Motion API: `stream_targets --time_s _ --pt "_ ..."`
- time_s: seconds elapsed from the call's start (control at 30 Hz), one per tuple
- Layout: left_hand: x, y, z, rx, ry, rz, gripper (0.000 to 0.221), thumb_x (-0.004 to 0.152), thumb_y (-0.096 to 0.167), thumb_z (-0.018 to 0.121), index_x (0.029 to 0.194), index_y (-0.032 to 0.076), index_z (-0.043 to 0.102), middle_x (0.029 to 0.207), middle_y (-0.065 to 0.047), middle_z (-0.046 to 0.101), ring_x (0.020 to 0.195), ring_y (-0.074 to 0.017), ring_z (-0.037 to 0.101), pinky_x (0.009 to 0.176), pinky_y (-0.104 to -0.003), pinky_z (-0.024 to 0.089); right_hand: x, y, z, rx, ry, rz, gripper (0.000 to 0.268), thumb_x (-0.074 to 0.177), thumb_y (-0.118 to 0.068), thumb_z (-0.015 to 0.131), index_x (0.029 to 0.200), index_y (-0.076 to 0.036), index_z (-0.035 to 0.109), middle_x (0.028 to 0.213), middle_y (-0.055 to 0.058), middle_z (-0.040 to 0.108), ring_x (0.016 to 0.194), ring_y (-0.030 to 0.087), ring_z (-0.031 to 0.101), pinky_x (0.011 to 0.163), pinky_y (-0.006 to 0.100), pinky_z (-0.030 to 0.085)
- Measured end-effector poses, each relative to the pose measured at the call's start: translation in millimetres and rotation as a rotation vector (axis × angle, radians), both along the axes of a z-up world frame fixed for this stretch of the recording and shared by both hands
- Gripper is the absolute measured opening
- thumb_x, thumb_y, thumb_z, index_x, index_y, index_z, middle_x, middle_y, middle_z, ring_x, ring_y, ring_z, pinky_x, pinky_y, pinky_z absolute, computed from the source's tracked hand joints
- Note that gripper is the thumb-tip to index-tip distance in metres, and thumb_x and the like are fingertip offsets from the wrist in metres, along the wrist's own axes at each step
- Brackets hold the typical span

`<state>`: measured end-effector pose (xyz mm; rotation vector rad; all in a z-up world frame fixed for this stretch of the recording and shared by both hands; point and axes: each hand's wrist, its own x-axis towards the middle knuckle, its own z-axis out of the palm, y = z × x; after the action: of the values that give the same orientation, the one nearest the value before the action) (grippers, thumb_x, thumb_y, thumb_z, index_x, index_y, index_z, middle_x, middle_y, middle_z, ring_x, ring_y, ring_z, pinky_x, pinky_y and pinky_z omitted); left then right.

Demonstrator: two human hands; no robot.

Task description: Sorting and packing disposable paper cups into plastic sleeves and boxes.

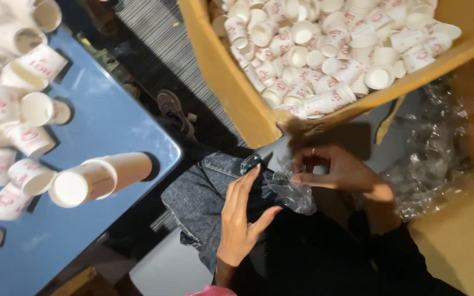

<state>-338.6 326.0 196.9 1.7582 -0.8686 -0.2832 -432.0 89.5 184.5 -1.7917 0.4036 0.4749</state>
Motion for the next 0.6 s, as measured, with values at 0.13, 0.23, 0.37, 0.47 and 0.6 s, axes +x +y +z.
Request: stream_targets --time_s 0.13,0.23,0.37,0.47,0.6 --pt "2 14 -4 -0.098 0.001 0.059 0.063 0.083 0.024 0.085 0.133 -0.005 0.06 0.143 -0.021 0.058 0.127 -0.0326 0.061 0.106 -0.044 0.053 12 43 -12 0.315 -0.143 -0.318 0.021 0.083 -0.012 0.083 0.094 -0.002 0.068 0.087 0.003 0.069 0.085 0.009 0.064 0.078 0.028 0.054" --pt "4 33 -8 -0.146 -0.011 0.219 0.034 0.084 0.015 0.087 0.11 0.002 0.072 0.136 -0.018 0.066 0.122 -0.0307 0.066 0.104 -0.04 0.057 27 62 -19 0.477 -0.175 -0.374 0.014 0.089 0.0 0.079 0.095 -0.001 0.066 0.084 0.007 0.065 0.081 0.013 0.062 0.07 0.028 0.051" --pt "8 58 -3 -0.292 -0.071 0.357 0.018 0.082 0.005 0.086 0.092 0.002 0.071 0.122 -0.014 0.072 0.106 -0.0256 0.069 0.095 -0.033 0.055 68 94 21 0.605 -0.522 -0.269 0.013 0.09 -0.003 0.072 0.086 -0.009 0.061 0.112 0.008 0.068 0.108 0.014 0.063 0.088 0.029 0.054" --pt "0 68 -12 -0.566 0.126 0.287 0.015 0.089 -0.003 0.079 0.089 0.002 0.065 0.117 -0.017 0.072 0.097 -0.0217 0.068 0.086 -0.029 0.057 85 108 10 0.559 -0.74 -0.159 0.018 0.082 -0.013 0.076 0.092 -0.002 0.066 0.124 0.013 0.061 0.121 0.022 0.055 0.097 0.035 0.047" --pt "-2 67 -16 -0.989 0.702 0.463 0.015 0.095 -0.004 0.073 0.098 -0.003 0.058 0.104 -0.019 0.067 0.087 -0.0221 0.067 0.075 -0.032 0.056 97 125 -23 0.999 -0.832 -0.019 0.023 0.092 -0.029 0.072 0.092 -0.005 0.073 0.094 0.018 0.075 0.114 0.026 0.058 0.107 0.043 0.042"
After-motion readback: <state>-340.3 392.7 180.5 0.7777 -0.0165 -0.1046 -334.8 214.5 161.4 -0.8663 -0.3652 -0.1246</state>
